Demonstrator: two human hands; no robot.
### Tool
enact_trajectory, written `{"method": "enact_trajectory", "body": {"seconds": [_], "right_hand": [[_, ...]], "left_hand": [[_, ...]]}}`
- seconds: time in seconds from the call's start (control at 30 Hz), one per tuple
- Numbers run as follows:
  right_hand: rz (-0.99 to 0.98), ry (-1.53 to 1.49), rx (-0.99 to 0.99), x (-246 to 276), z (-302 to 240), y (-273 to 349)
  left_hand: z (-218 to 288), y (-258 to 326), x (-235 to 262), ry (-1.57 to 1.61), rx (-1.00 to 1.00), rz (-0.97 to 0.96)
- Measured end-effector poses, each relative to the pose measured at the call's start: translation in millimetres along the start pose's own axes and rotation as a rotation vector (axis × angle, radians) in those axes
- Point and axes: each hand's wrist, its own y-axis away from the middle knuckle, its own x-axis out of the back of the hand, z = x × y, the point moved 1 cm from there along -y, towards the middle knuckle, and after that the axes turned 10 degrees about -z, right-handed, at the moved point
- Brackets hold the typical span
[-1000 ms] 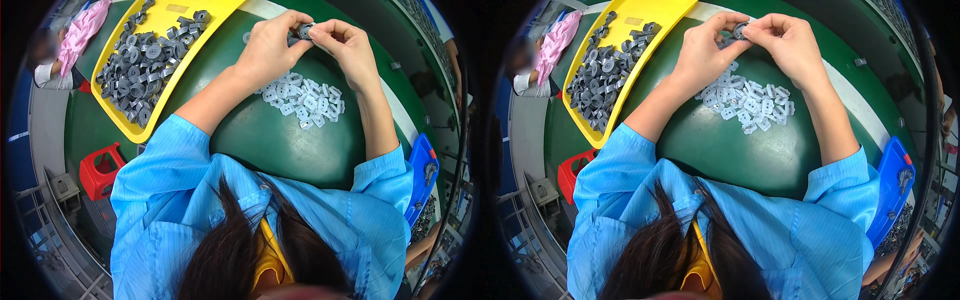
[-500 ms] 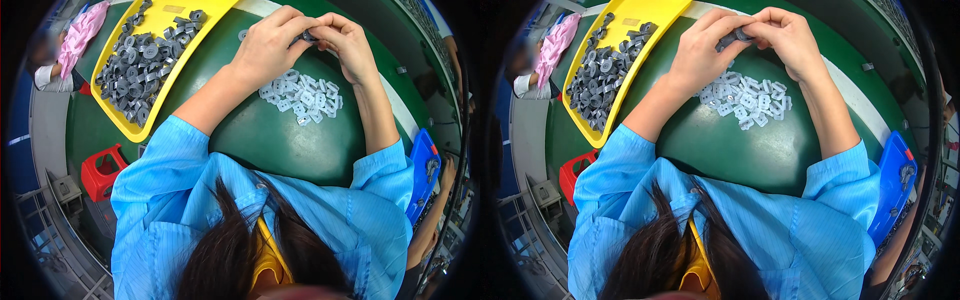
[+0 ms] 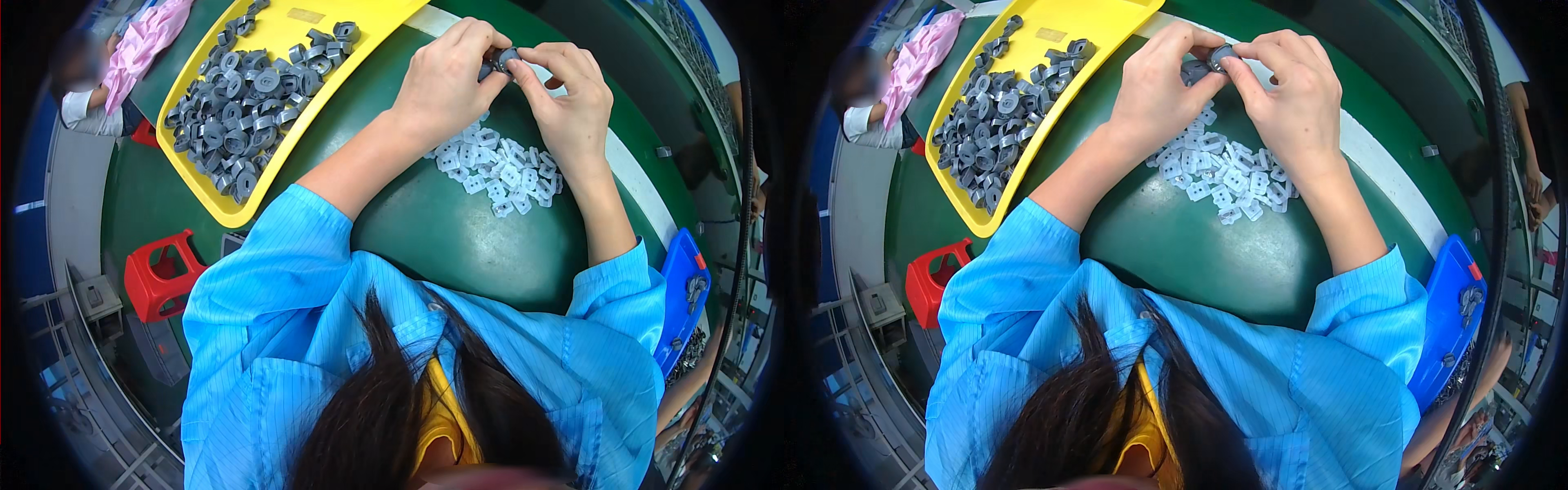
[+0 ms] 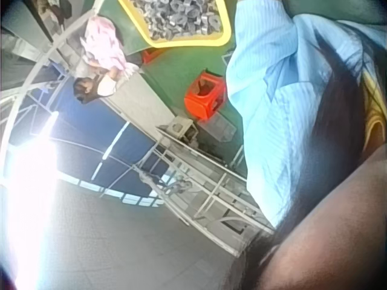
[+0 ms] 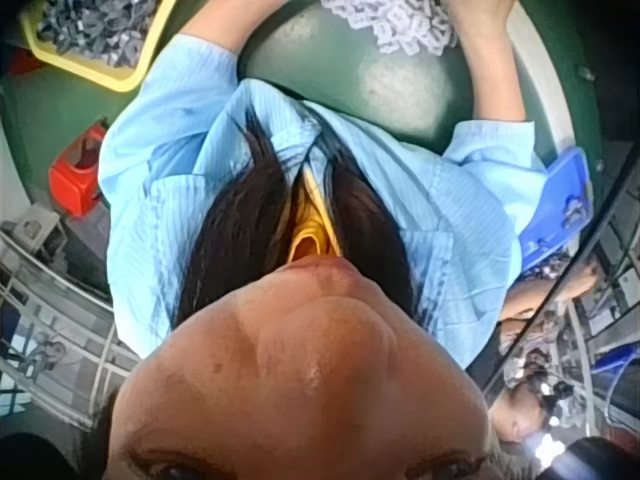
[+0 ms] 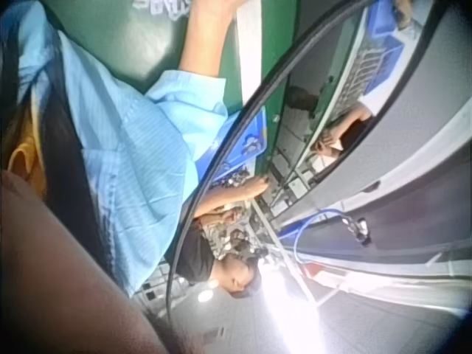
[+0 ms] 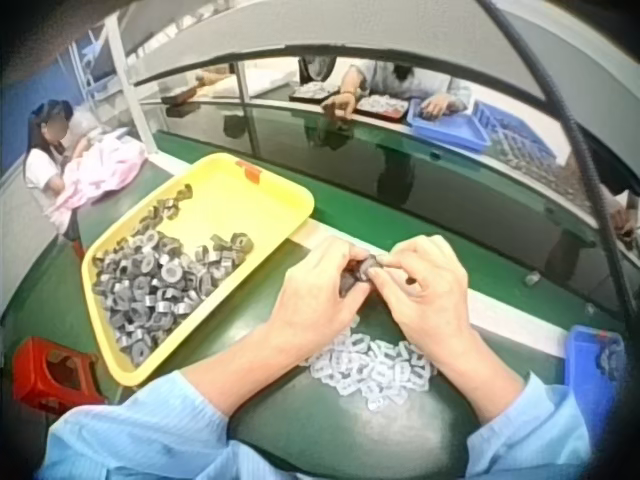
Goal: The person assembles small grey and white plastic components by hand on a green worktable.
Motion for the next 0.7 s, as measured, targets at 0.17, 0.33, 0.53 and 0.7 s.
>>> {"method": "enact_trajectory", "body": {"seconds": [0.17, 0.33, 0.53, 0.7], "right_hand": [[-0.049, -0.061, -0.086, 1.3, -0.1, -1.2], [-0.306, -0.848, -0.560, 5.8, 14.6, -5.6], [-0.625, -1.058, -0.572, 15.5, 40.0, -6.3], [-0.731, -1.116, -0.579, 22.4, 37.6, -5.1]], "left_hand": [[-2.0, 0.4, -1.3, -0.014, 0.005, 0.012], [2.9, -2.9, 5.7, 0.055, -0.111, -0.049], [1.0, -5.3, 3.3, 0.054, -0.215, -0.159], [-2.9, -5.9, 8.6, 0.177, -0.213, -0.321]]}}
